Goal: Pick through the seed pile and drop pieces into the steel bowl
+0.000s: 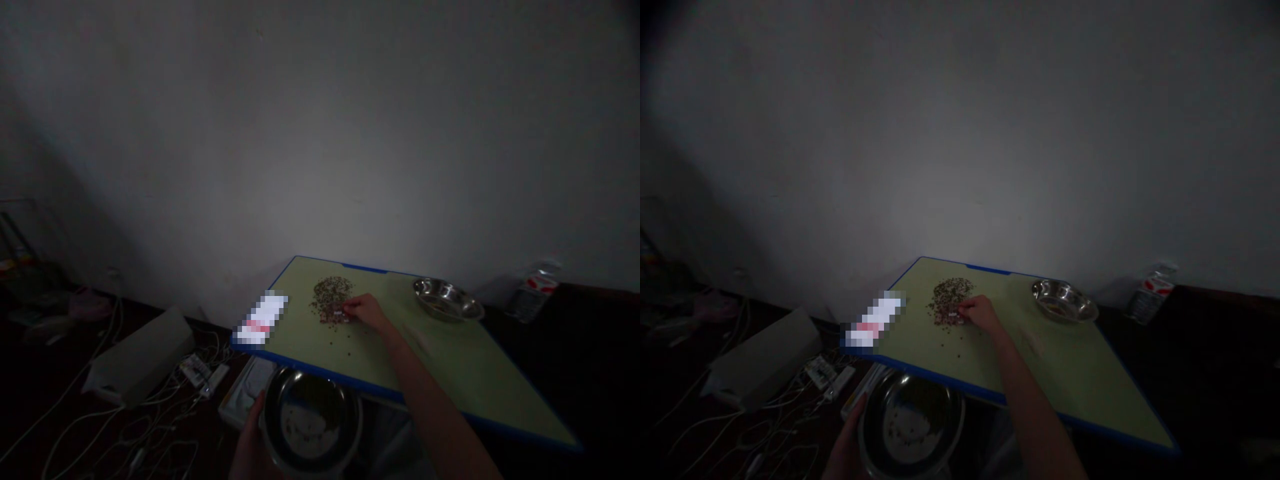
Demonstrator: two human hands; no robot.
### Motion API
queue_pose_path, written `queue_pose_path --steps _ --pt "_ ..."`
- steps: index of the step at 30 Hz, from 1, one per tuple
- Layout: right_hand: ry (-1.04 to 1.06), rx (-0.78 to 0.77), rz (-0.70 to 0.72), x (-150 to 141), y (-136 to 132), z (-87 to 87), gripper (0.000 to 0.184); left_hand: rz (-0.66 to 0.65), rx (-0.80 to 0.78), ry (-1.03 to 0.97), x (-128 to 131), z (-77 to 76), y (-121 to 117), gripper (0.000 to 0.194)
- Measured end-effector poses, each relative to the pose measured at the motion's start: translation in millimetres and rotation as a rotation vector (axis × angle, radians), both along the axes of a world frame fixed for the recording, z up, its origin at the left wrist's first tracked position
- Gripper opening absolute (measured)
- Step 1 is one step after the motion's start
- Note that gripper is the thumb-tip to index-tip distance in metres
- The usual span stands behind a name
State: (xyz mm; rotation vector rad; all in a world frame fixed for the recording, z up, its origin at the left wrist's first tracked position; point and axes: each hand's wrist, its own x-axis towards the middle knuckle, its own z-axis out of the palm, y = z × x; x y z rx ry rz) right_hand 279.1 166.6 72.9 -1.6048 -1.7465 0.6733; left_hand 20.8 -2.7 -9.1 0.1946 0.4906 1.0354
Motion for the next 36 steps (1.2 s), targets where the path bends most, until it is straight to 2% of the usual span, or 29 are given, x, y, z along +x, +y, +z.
queue_pose_path --steps 6,11,13,17,21,23,27,31,35,36 --pt "0.036 -0.043 0.002 -1.7 -1.7 1.0 0.021 -0.073 -0.017 0.004 2.0 5.2 -0.9 0.034" --pt "0.011 0.007 -0.012 -1.6 -2.2 2.1 0.022 -0.013 0.007 0.073 2.4 10.2 -1.6 0.031" --pt "0.003 0.018 -0.009 -1.9 -2.3 2.1 0.022 -0.025 0.002 0.055 1.6 8.5 -0.9 0.030" --pt "0.013 -0.017 0.005 -2.9 -2.2 1.3 0.023 0.032 -0.034 0.051 2.0 3.4 -0.4 0.031" --pt "0.016 0.026 -0.021 -3.4 -2.3 1.7 0.023 0.071 -0.082 0.093 3.5 3.4 -1.6 0.031" --pt "0.020 0.038 -0.024 -3.9 -2.5 1.8 0.023 0.048 -0.063 0.053 3.0 5.4 -1.5 0.028" --pt "0.024 0.030 -0.007 -5.4 -2.8 1.0 0.022 -0.103 0.006 -0.051 -0.1 10.2 -0.1 0.034" --pt "0.040 -0.008 0.021 -6.6 -3.2 0.9 0.022 -0.098 0.064 -0.012 -3.7 11.0 0.5 0.029" --pt "0.040 0.021 0.015 -7.8 -4.5 2.8 0.024 -0.132 -0.008 0.065 -2.7 9.7 0.2 0.029" --pt "0.031 0.031 0.018 -8.1 -5.0 3.3 0.024 -0.073 -0.010 0.071 -1.7 9.9 -0.1 0.029"
